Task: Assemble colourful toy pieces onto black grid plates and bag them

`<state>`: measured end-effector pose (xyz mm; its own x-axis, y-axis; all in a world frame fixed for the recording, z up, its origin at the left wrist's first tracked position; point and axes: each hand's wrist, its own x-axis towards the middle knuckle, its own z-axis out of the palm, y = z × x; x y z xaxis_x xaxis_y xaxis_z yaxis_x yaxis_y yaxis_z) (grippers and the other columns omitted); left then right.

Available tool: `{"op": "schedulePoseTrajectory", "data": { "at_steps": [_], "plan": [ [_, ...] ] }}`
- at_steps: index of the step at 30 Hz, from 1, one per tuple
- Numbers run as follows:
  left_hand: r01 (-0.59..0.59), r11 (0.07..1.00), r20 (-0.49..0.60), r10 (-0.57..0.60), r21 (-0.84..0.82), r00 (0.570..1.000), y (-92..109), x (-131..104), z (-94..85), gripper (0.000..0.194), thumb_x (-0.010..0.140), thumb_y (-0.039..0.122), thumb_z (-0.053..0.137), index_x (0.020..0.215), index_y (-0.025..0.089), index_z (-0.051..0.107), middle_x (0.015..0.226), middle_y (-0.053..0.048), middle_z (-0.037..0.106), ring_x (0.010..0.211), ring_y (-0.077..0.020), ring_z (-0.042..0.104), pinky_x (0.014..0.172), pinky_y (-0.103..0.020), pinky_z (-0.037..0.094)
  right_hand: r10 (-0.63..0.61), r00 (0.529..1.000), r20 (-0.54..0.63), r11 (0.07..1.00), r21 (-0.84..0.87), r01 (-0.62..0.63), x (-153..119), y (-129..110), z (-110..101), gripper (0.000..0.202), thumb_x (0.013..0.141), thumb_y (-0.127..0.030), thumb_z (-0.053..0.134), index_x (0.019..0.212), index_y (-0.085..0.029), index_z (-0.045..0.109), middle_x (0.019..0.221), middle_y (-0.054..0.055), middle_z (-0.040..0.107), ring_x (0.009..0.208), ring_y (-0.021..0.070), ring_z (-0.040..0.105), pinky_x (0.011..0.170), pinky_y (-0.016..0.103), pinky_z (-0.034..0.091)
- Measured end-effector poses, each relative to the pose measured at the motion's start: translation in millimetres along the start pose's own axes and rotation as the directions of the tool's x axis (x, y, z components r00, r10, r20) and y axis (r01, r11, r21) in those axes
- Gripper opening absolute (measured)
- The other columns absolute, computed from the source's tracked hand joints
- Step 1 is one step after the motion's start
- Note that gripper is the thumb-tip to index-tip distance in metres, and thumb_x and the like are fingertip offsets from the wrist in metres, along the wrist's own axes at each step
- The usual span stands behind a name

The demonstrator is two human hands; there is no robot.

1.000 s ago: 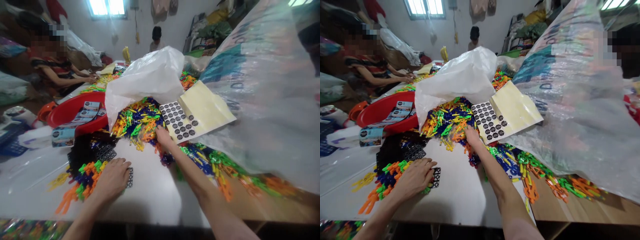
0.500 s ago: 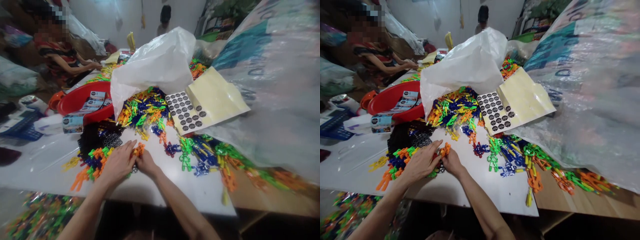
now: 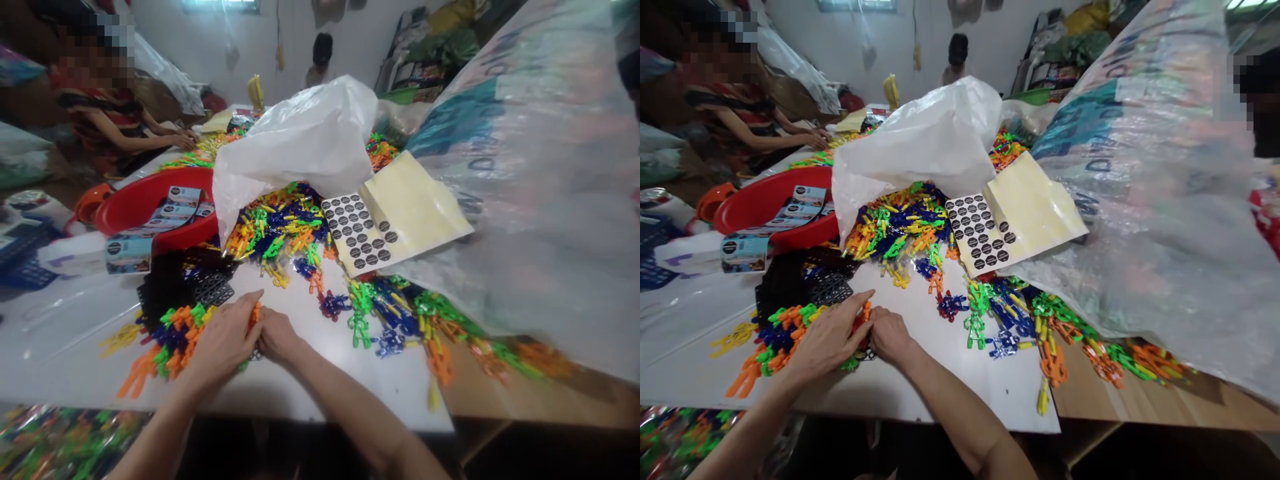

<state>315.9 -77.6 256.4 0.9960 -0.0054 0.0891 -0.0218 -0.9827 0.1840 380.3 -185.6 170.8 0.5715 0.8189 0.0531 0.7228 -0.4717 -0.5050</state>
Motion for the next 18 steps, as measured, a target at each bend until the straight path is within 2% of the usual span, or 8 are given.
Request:
{"op": "schedulePoseTrajectory", "data": {
  "at_steps": [2, 5, 7, 11, 14, 16, 18],
  "plan": [
    [-0.044, 0.999, 0.017, 0.044, 0.013, 0.999, 3, 0, -3.0, 0.034, 0.093, 0.03, 0.035, 0.124, 0.019, 0.046, 0.123, -0.009, 0.058, 0.104, -0.0238, 0.059, 0.091, -0.038, 0.042, -0.001, 1.0, 0.011, 1.0, -0.03, 0.001, -2, 1, -2, 0.024, 0.083, -0.016, 0.045, 0.104, -0.014, 0.055, 0.1, 0.011, 0.062, 0.088, 0.0215, 0.058, 0.076, 0.031, 0.047],
    [-0.008, 0.998, 0.062, 0.004, 0.068, 0.998, 5, 2, -4.5, 0.025, 0.093, 0.031, 0.034, 0.104, 0.018, 0.052, 0.106, -0.009, 0.061, 0.09, -0.0239, 0.06, 0.082, -0.039, 0.044, -0.056, 0.996, 0.066, 0.997, -0.056, 0.06, -1, 5, -8, 0.023, 0.084, -0.019, 0.044, 0.103, -0.015, 0.057, 0.1, 0.01, 0.064, 0.086, 0.0217, 0.061, 0.072, 0.031, 0.047],
    [0.002, 0.995, 0.075, -0.009, 0.103, 0.997, 5, 4, -2.6, 0.024, 0.093, 0.031, 0.035, 0.098, 0.018, 0.053, 0.102, -0.009, 0.059, 0.086, -0.0244, 0.059, 0.08, -0.039, 0.044, -0.091, 0.992, 0.084, 0.994, -0.056, 0.096, 2, 8, -8, 0.023, 0.084, -0.021, 0.045, 0.103, -0.016, 0.057, 0.099, 0.009, 0.065, 0.084, 0.0217, 0.062, 0.068, 0.03, 0.048],
    [0.012, 0.985, 0.082, -0.027, 0.172, 0.996, 1, 9, 2.3, 0.025, 0.093, 0.03, 0.033, 0.095, 0.017, 0.055, 0.098, -0.009, 0.058, 0.082, -0.0242, 0.058, 0.079, -0.039, 0.043, -0.086, 0.995, 0.05, 0.992, -0.086, 0.09, 11, 9, 5, 0.023, 0.084, -0.021, 0.045, 0.102, -0.013, 0.059, 0.097, 0.009, 0.066, 0.085, 0.0227, 0.062, 0.071, 0.032, 0.048],
    [0.026, 0.982, 0.117, -0.048, 0.185, 0.992, -2, 13, 0.7, 0.027, 0.093, 0.028, 0.032, 0.091, 0.017, 0.056, 0.091, -0.008, 0.057, 0.079, -0.023, 0.059, 0.078, -0.037, 0.043, -0.076, 0.994, 0.075, 0.99, -0.113, 0.084, 12, 4, 10, 0.021, 0.083, -0.019, 0.047, 0.098, -0.012, 0.06, 0.095, 0.011, 0.066, 0.083, 0.0228, 0.062, 0.073, 0.033, 0.048],
    [0.01, 0.987, 0.142, -0.033, 0.163, 0.989, -2, 12, -2.2, 0.026, 0.092, 0.028, 0.033, 0.089, 0.018, 0.057, 0.092, -0.008, 0.058, 0.08, -0.0219, 0.059, 0.078, -0.036, 0.043, -0.059, 0.994, 0.09, 0.995, -0.078, 0.066, 6, 4, 2, 0.02, 0.084, -0.02, 0.047, 0.098, -0.013, 0.06, 0.095, 0.01, 0.067, 0.08, 0.0217, 0.063, 0.07, 0.031, 0.047],
    [-0.011, 0.99, 0.15, -0.011, 0.141, 0.989, -1, 9, -4.3, 0.025, 0.091, 0.027, 0.034, 0.09, 0.019, 0.058, 0.095, -0.007, 0.059, 0.082, -0.0212, 0.059, 0.08, -0.036, 0.043, -0.017, 0.997, 0.074, 1.0, 0.0, 0.017, -4, 11, -16, 0.021, 0.087, -0.023, 0.046, 0.102, -0.017, 0.059, 0.098, 0.007, 0.066, 0.082, 0.0199, 0.062, 0.069, 0.029, 0.047]
  ]
}}
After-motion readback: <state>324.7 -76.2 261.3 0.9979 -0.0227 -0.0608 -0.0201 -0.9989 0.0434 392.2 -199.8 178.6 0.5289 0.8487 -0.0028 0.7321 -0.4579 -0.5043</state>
